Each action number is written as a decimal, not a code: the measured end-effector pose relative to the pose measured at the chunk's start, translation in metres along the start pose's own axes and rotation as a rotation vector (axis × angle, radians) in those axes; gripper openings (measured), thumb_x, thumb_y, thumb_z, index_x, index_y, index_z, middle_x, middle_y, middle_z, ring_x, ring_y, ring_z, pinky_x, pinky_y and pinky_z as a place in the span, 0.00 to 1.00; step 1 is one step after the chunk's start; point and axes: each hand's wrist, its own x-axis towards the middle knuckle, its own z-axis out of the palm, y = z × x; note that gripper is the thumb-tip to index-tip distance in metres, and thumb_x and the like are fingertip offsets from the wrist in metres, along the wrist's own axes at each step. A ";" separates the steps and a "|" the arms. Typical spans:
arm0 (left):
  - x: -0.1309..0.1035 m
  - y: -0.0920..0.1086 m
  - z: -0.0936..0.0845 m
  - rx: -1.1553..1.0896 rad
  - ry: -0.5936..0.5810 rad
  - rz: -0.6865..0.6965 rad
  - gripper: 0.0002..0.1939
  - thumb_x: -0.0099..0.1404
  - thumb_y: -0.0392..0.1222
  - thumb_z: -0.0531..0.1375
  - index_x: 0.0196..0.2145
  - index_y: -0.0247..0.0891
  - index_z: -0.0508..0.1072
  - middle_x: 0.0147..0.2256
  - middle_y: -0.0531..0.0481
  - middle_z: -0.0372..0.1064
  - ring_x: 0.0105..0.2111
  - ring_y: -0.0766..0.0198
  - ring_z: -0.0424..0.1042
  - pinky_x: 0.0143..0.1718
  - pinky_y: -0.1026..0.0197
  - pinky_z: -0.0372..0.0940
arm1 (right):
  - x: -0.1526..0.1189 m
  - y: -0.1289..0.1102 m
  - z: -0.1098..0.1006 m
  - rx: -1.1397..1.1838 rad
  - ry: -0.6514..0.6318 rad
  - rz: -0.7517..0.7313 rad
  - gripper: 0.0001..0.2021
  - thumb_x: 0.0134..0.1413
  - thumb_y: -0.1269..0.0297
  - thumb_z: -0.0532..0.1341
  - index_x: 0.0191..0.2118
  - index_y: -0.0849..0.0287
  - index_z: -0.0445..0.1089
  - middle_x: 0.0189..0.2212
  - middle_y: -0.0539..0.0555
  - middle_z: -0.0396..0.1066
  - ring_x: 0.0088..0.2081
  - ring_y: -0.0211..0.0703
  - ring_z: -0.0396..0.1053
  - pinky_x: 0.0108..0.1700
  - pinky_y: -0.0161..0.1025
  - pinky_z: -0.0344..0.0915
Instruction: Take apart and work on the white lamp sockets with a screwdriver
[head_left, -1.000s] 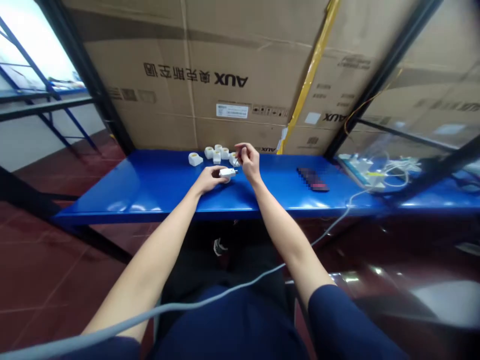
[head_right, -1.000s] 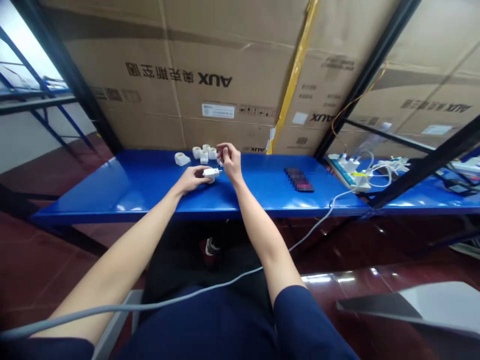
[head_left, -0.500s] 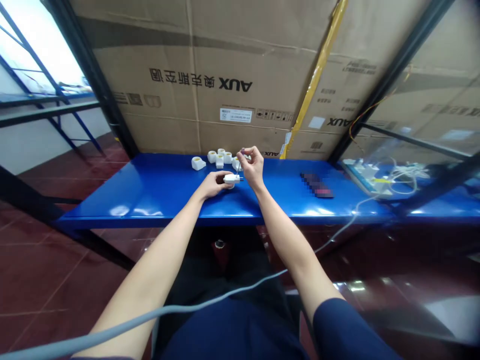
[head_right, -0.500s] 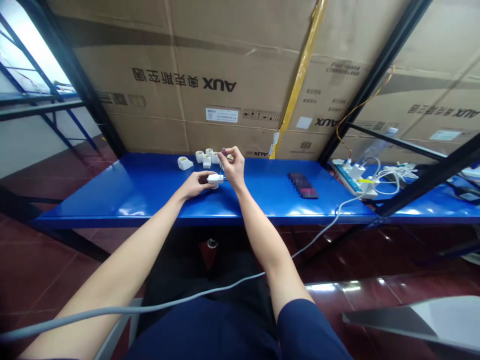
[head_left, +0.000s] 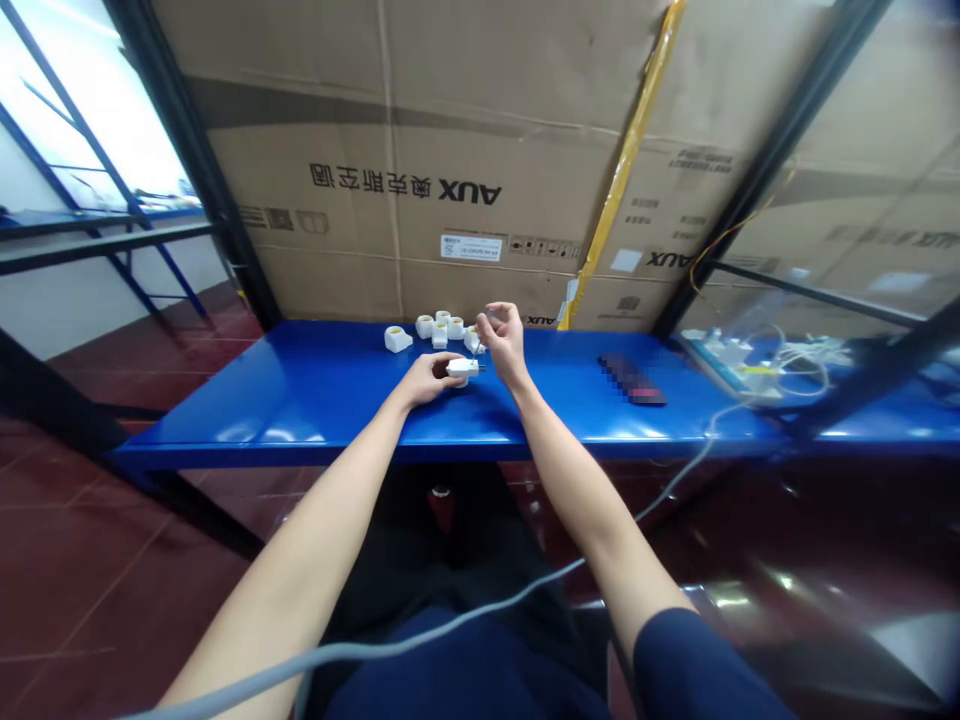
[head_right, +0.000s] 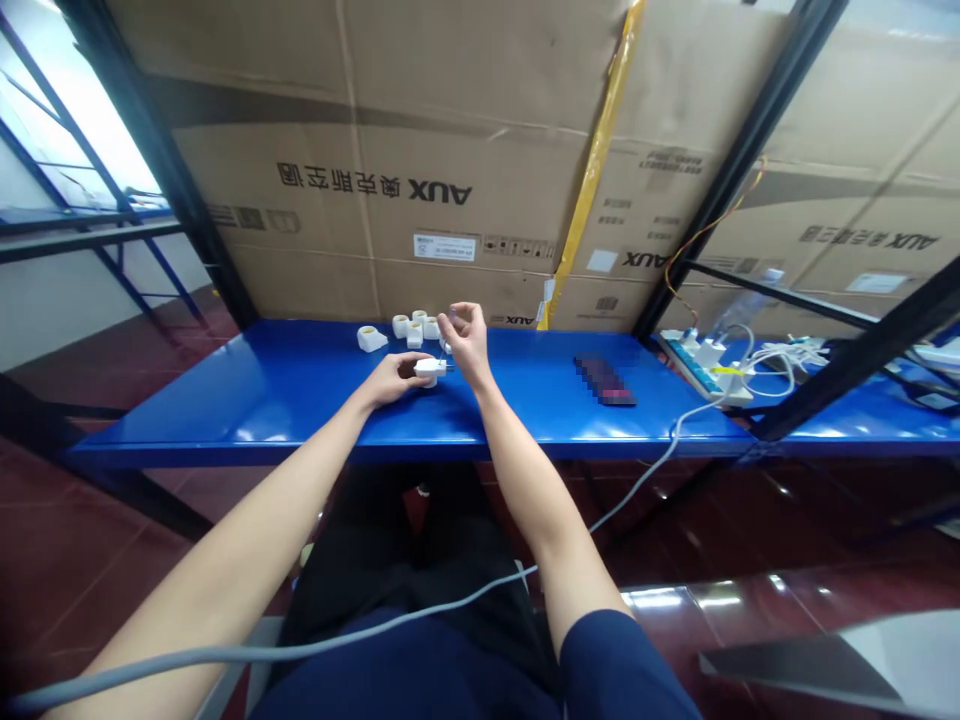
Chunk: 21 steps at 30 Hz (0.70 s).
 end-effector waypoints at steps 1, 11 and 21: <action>0.000 0.000 0.000 -0.001 -0.001 0.000 0.34 0.51 0.48 0.79 0.54 0.34 0.83 0.46 0.40 0.85 0.47 0.45 0.82 0.56 0.42 0.73 | 0.000 0.001 0.002 -0.028 0.037 -0.055 0.24 0.54 0.45 0.77 0.41 0.51 0.65 0.28 0.44 0.67 0.29 0.36 0.66 0.31 0.32 0.62; 0.005 -0.004 0.001 -0.020 -0.002 0.010 0.35 0.46 0.50 0.80 0.51 0.32 0.84 0.44 0.39 0.85 0.45 0.45 0.82 0.55 0.42 0.73 | 0.003 0.005 0.005 -0.141 0.013 -0.191 0.27 0.59 0.33 0.68 0.39 0.57 0.75 0.27 0.50 0.75 0.24 0.35 0.59 0.27 0.35 0.55; 0.005 -0.004 0.000 0.001 0.000 0.024 0.35 0.47 0.51 0.80 0.51 0.33 0.83 0.45 0.40 0.85 0.46 0.45 0.82 0.56 0.42 0.74 | 0.004 0.005 0.005 -0.182 -0.006 -0.216 0.30 0.52 0.31 0.72 0.43 0.52 0.66 0.27 0.46 0.72 0.27 0.38 0.67 0.30 0.36 0.63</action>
